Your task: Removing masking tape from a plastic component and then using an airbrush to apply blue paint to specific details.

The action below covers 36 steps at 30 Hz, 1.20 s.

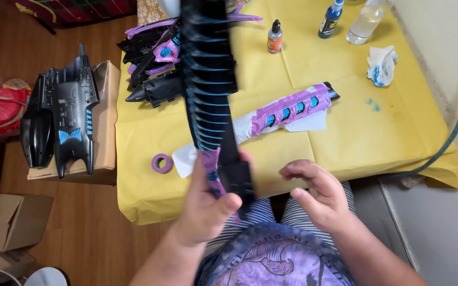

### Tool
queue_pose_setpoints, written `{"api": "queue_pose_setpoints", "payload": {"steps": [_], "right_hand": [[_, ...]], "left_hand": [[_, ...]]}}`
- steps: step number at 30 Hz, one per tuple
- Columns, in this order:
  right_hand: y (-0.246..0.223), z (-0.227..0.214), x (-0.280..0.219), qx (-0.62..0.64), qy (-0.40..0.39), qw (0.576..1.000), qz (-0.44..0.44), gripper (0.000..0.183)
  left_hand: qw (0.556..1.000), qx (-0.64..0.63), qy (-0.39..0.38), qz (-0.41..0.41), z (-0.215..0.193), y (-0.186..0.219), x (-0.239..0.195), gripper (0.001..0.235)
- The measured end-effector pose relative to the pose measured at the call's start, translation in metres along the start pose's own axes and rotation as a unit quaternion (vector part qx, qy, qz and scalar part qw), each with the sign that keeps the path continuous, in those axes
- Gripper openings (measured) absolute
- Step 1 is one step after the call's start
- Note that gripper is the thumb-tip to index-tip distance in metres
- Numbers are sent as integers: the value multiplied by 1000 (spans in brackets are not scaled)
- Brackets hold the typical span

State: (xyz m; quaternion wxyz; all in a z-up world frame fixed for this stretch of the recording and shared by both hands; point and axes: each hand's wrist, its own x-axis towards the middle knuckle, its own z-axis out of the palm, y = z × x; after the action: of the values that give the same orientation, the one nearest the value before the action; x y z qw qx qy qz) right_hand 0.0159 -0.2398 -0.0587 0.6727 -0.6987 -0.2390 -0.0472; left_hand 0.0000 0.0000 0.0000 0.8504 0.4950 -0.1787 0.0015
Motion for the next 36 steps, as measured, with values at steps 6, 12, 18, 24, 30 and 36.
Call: {"api": "queue_pose_setpoints", "payload": {"steps": [6, 12, 18, 24, 30, 36], "right_hand": [[-22, 4, -5, 169, -121, 977, 46, 89], [-13, 5, -29, 109, -47, 987, 108, 65], [-6, 2, -31, 403, -43, 904, 137, 45], [61, -12, -51, 687, -211, 661, 216, 54], [68, -5, -52, 756, -227, 576, 214, 58], [42, -21, -46, 623, -159, 734, 217, 89]], "left_hand": [[985, -168, -24, -32, 33, -37, 7, 64], [982, -176, -51, -41, 33, -46, 13, 65], [994, -106, -38, 6, 20, -43, 19, 112], [960, -276, -40, 9, 13, -41, 38, 83], [951, -302, 68, 16, 11, -74, 28, 55], [934, -294, 203, 25, 17, -47, 35, 54]]}}
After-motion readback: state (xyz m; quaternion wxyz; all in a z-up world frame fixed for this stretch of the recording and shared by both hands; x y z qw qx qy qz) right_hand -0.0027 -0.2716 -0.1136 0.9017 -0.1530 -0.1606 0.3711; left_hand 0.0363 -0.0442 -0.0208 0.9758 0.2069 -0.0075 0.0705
